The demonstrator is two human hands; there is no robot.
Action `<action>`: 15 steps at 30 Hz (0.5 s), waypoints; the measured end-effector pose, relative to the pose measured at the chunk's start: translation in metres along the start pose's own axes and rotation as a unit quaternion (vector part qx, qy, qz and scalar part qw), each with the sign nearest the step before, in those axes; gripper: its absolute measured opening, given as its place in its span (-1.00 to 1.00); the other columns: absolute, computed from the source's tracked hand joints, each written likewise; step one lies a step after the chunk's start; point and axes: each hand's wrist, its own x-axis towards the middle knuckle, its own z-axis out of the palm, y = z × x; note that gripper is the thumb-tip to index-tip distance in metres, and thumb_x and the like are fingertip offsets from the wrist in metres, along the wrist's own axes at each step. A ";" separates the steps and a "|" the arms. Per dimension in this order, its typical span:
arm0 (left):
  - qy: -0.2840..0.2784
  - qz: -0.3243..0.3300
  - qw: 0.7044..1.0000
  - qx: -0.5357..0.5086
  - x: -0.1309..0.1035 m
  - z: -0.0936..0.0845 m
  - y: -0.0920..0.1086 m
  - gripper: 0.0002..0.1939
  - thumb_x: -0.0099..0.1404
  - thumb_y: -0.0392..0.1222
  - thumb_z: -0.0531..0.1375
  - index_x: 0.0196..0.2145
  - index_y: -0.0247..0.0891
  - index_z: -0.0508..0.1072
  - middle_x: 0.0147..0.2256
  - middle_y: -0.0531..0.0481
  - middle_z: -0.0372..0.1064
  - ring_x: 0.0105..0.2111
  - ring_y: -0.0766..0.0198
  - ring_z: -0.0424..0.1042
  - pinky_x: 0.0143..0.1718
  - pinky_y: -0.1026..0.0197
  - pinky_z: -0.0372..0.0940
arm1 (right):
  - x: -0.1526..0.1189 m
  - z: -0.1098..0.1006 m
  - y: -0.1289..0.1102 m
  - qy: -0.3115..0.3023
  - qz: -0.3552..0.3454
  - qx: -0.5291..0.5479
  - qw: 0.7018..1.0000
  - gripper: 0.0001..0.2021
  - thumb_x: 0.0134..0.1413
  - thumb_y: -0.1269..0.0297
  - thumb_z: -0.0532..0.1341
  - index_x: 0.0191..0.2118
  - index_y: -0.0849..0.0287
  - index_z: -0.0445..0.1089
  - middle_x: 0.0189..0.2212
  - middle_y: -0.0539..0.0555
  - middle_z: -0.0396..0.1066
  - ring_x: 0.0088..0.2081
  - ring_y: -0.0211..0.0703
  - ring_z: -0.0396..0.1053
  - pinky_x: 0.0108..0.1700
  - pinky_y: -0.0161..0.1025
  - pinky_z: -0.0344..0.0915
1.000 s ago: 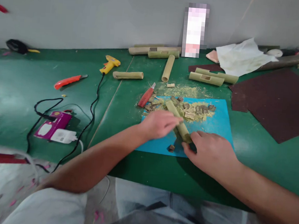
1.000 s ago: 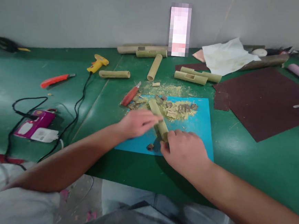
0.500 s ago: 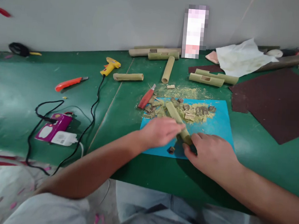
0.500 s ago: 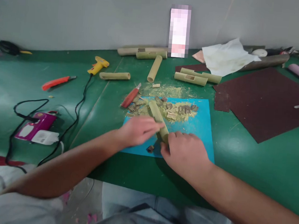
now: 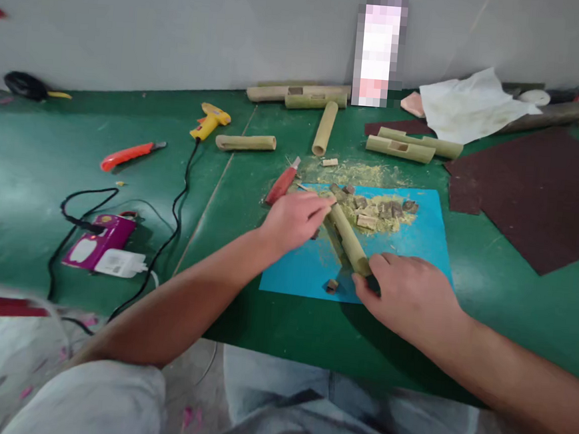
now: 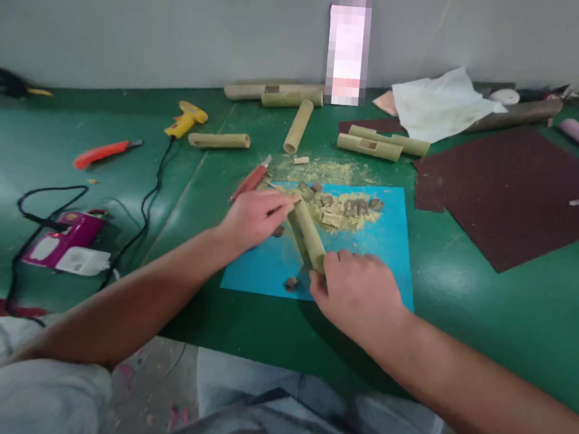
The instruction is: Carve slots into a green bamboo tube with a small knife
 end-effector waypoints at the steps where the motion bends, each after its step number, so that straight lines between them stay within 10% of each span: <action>1: -0.017 0.021 1.000 -0.004 -0.001 0.001 0.001 -0.57 0.59 -0.14 -0.04 -0.08 -0.27 0.63 -0.43 -0.04 0.51 -0.40 0.28 0.48 -0.33 0.28 0.37 | 0.000 0.001 0.000 -0.001 0.000 0.002 1.000 -0.72 0.27 0.15 0.14 -0.36 0.17 0.48 -0.47 0.14 0.50 -0.48 -0.13 0.38 -0.42 -0.16 -0.11; 4: -0.061 0.097 0.993 -0.029 -0.004 0.003 -0.003 -0.61 0.57 -0.12 0.00 -0.02 -0.25 0.62 -0.38 -0.04 0.55 -0.37 0.28 0.51 -0.36 0.30 0.35 | 0.000 0.002 0.000 0.000 -0.005 0.010 1.000 -0.76 0.26 0.18 0.15 -0.35 0.17 0.48 -0.45 0.13 0.51 -0.48 -0.16 0.36 -0.42 -0.17 -0.08; 9: 0.043 0.003 0.999 -0.010 0.000 0.002 -0.014 -0.63 0.55 -0.13 0.05 -0.11 -0.29 0.64 -0.35 -0.08 0.57 -0.35 0.25 0.54 -0.32 0.26 0.40 | 0.000 0.002 0.001 0.003 0.001 0.005 1.000 -0.74 0.26 0.15 0.15 -0.36 0.15 0.47 -0.46 0.12 0.50 -0.47 -0.15 0.37 -0.41 -0.16 -0.08; 15: -0.030 0.081 0.996 -0.020 -0.003 0.003 -0.011 -0.62 0.56 -0.12 0.02 -0.04 -0.24 0.63 -0.37 -0.05 0.55 -0.36 0.27 0.53 -0.35 0.29 0.39 | 0.000 0.001 0.000 -0.012 0.001 0.012 1.000 -0.76 0.25 0.17 0.15 -0.35 0.15 0.48 -0.43 0.14 0.53 -0.45 -0.12 0.41 -0.42 -0.16 -0.09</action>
